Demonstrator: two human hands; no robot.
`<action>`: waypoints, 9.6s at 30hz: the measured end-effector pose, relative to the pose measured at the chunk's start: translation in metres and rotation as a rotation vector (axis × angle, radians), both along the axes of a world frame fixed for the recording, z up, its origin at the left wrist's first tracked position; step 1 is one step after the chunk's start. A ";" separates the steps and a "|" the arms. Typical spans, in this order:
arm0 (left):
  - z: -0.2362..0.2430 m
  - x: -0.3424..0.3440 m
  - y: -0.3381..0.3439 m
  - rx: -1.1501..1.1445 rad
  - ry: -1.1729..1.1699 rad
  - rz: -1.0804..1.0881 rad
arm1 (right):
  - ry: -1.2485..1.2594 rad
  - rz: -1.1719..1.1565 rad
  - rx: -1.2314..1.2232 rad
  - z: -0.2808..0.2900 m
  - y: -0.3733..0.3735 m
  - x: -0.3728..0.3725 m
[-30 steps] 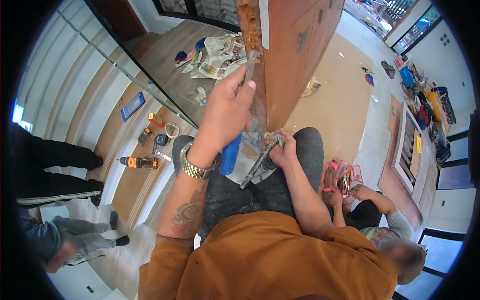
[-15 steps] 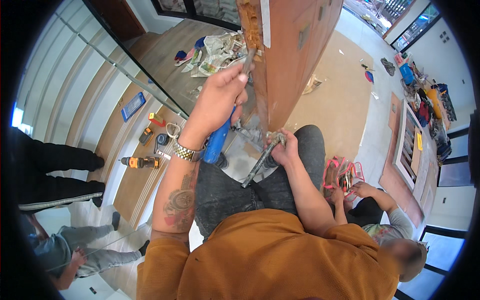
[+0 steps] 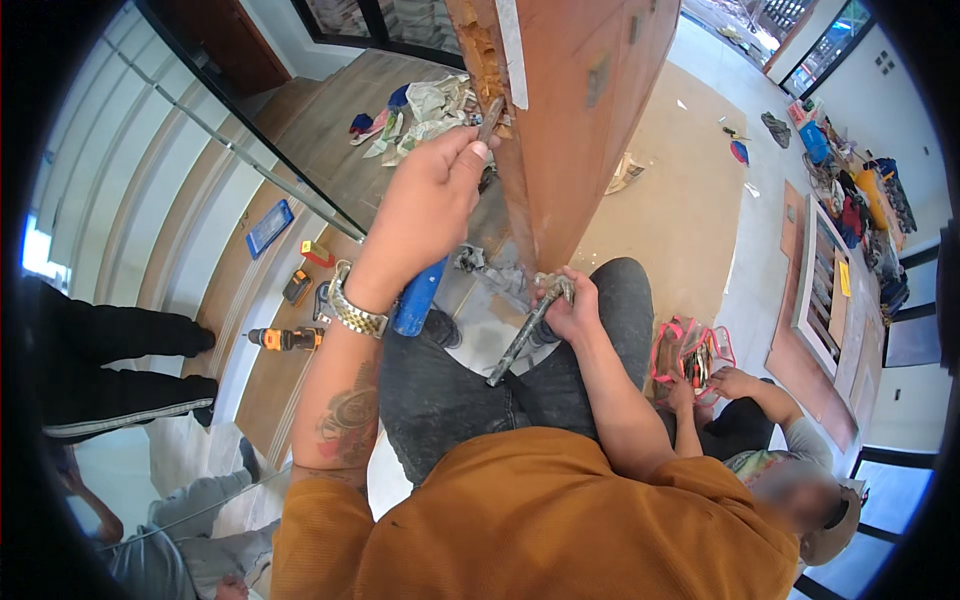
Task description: The person uses a chisel and a hammer to carve a recess into the edge of a wooden door, repeatedly striking the chisel with the hammer to remove wood.
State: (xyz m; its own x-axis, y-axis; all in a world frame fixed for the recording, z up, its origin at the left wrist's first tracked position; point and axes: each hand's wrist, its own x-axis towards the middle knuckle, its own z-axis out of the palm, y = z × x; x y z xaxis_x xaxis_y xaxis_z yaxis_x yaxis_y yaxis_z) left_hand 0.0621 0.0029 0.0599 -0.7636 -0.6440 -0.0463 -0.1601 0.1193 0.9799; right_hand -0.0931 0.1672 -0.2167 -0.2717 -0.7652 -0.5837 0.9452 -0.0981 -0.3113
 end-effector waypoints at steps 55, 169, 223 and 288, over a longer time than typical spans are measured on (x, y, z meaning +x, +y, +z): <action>0.010 0.004 0.011 -0.559 -0.178 0.028 | 0.003 0.018 -0.047 0.005 0.003 0.001; -0.086 0.178 0.118 0.097 0.525 0.615 | 0.491 -0.194 -0.530 0.239 -0.108 0.136; -0.106 0.154 0.141 -0.253 0.712 0.513 | 0.507 -0.162 -0.486 0.233 -0.106 0.136; -0.125 0.134 0.147 -0.205 0.579 0.401 | 0.215 -0.103 -0.536 0.252 -0.099 0.123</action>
